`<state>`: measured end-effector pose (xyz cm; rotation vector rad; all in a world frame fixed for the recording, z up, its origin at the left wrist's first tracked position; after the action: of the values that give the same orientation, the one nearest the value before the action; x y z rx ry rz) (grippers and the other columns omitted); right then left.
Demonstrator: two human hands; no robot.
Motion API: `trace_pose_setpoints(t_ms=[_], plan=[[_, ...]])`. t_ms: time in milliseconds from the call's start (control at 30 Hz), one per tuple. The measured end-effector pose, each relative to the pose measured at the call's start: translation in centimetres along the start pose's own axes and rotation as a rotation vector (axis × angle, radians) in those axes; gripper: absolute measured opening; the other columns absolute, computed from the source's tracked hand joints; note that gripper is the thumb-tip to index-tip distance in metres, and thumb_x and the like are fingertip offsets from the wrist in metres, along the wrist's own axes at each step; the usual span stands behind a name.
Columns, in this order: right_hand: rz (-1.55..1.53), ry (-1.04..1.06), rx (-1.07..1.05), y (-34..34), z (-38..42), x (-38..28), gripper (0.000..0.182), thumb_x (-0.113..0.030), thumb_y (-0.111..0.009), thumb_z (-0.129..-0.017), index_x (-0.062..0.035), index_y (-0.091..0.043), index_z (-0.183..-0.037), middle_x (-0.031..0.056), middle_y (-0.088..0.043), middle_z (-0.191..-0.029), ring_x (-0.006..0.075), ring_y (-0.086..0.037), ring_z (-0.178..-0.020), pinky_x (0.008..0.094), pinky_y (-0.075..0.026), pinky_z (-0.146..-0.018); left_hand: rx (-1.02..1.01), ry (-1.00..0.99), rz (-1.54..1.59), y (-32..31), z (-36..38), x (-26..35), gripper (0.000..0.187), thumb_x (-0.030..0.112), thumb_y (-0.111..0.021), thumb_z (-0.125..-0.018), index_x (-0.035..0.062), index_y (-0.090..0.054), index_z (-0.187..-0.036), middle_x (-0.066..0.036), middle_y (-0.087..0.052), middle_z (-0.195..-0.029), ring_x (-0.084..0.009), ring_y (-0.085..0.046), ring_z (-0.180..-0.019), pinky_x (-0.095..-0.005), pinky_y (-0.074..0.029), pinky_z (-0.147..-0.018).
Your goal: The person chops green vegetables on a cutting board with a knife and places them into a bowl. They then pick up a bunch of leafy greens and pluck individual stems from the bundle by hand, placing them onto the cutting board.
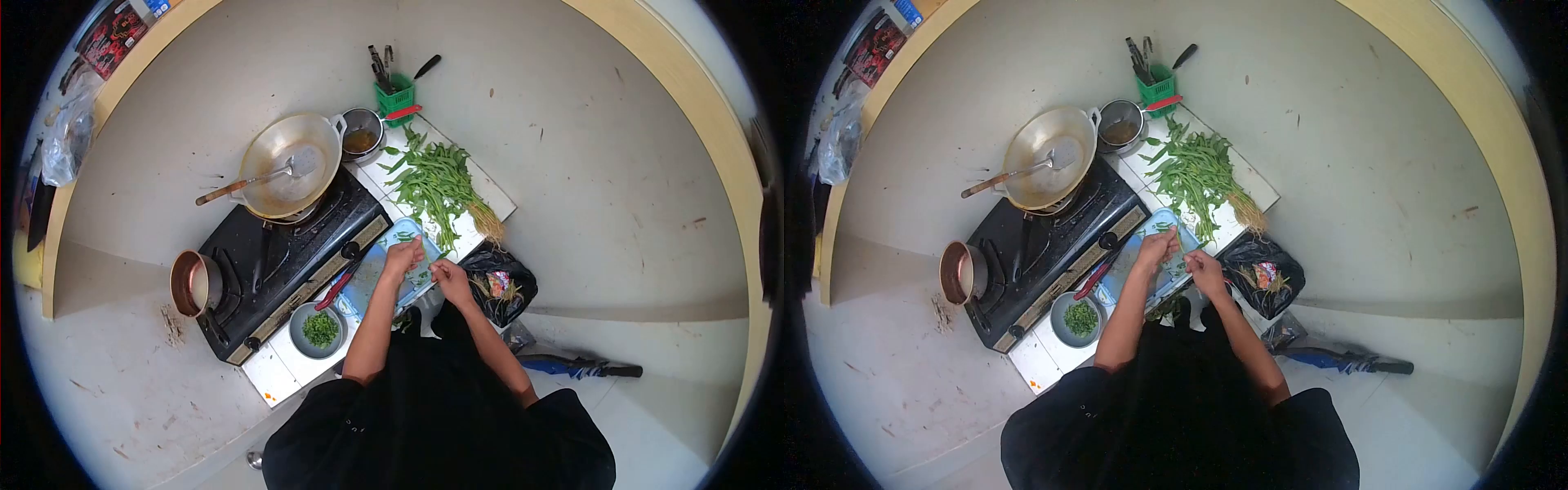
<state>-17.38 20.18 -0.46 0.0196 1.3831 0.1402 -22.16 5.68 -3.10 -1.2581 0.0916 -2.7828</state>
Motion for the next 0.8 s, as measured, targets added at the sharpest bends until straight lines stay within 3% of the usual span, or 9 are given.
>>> trace_pose_setpoints(t_ms=[100, 200, 400, 467, 633, 667, 767, 800], plan=[[0.06, 0.017, -0.064, 0.6, 0.1, 0.3, 0.015, -0.014, -0.056, -0.096, 0.0006, -0.061, -0.097, 0.0013, -0.06, -0.072, 0.0082, -0.057, -0.068, 0.0237, -0.047, -0.065, 0.006, -0.162, 0.091, -0.1, -1.7, 0.2, 0.029, 0.032, -0.07, -0.088, 0.004, -0.069, -0.093, -0.003, -0.069, -0.082, -0.0106, -0.062, -0.068, -0.0197, -0.044, -0.058], [0.095, 0.025, -0.109, 1.3, 0.2, 0.4, 0.016, -0.015, -0.057, -0.096, 0.0006, -0.061, -0.096, 0.0018, -0.06, -0.073, 0.0085, -0.058, -0.067, 0.0241, -0.048, -0.065, 0.025, -0.182, 0.024, 0.2, -1.7, 0.3, 0.023, 0.025, -0.07, -0.088, 0.0031, -0.069, -0.093, -0.003, -0.07, -0.08, -0.0087, -0.061, -0.066, -0.0202, -0.043, -0.057], [-0.072, -0.053, -0.088, 1.6, -2.6, -0.8, 0.019, -0.018, -0.061, -0.092, 0.0003, -0.062, -0.093, 0.0055, -0.061, -0.066, 0.011, -0.059, -0.062, 0.0279, -0.047, -0.06, 0.083, -0.296, 0.111, -1.4, 0.7, 0.3, 0.022, 0.021, -0.067, -0.09, -0.0009, -0.068, -0.09, -0.006, -0.069, -0.078, -0.0091, -0.061, -0.064, -0.0234, -0.046, -0.059], [0.159, -0.101, -0.164, 1.0, -3.3, -1.3, 0.016, -0.013, -0.058, -0.095, 0.003, -0.06, -0.095, 0.0047, -0.059, -0.069, 0.0108, -0.058, -0.063, 0.0252, -0.048, -0.061, 0.088, -0.311, 0.136, -1.2, 0.2, 0.1, 0.022, 0.02, -0.067, -0.09, -0.0016, -0.068, -0.089, -0.006, -0.069, -0.078, -0.0095, -0.061, -0.064, -0.0237, -0.047, -0.06], [0.13, -0.051, -0.138, 0.2, -3.0, -1.9, 0.018, -0.014, -0.055, -0.096, 0.0021, -0.061, -0.094, 0.0042, -0.058, -0.068, 0.0108, -0.057, -0.062, 0.0257, -0.047, -0.06, 0.346, -0.524, 0.01, 2.9, -2.3, 1.5, 0.019, 0.015, -0.061, -0.093, -0.0006, -0.068, -0.085, -0.004, -0.067, -0.074, -0.0073, -0.056, -0.061, -0.0223, -0.044, -0.058], [0.112, -0.051, -0.131, 0.0, -2.7, -2.1, 0.019, -0.015, -0.054, -0.096, 0.002, -0.062, -0.094, 0.0039, -0.058, -0.068, 0.0107, -0.057, -0.061, 0.026, -0.047, -0.059, 0.356, -0.459, 0.08, 3.9, -3.1, 1.3, 0.016, 0.003, -0.055, -0.091, -0.0036, -0.068, -0.084, -0.006, -0.068, -0.075, -0.0093, -0.058, -0.061, -0.02, -0.045, -0.057], [0.015, -0.038, -0.079, 0.4, -2.3, -2.0, 0.02, -0.015, -0.053, -0.097, 0.0015, -0.063, -0.096, 0.0032, -0.057, -0.067, 0.0104, -0.056, -0.061, 0.0258, -0.046, -0.06, 0.238, -0.344, 0.129, 4.8, -5.0, 1.2, 0.019, 0.007, -0.054, -0.093, -0.0027, -0.068, -0.085, -0.007, -0.068, -0.074, -0.0095, -0.057, -0.059, -0.0218, -0.045, -0.057], [0.016, -0.04, -0.074, 0.5, -2.3, -2.1, 0.02, -0.015, -0.053, -0.097, 0.0015, -0.063, -0.096, 0.0032, -0.057, -0.067, 0.0104, -0.056, -0.061, 0.0258, -0.046, -0.06, 0.223, -0.24, -0.132, 5.1, -5.6, 0.8, 0.026, 0.015, -0.052, -0.095, -0.0028, -0.068, -0.087, -0.012, -0.067, -0.074, -0.0146, -0.059, -0.062, -0.0287, -0.046, -0.061]])
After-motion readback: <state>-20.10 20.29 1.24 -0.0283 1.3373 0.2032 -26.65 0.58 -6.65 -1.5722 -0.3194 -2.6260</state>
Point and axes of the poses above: each hand's wrist, its own z-axis away from the middle knuckle, its own y-axis out of the back of the hand, x = y × z, the point moved 10 cm from there along -z, towards the middle knuckle
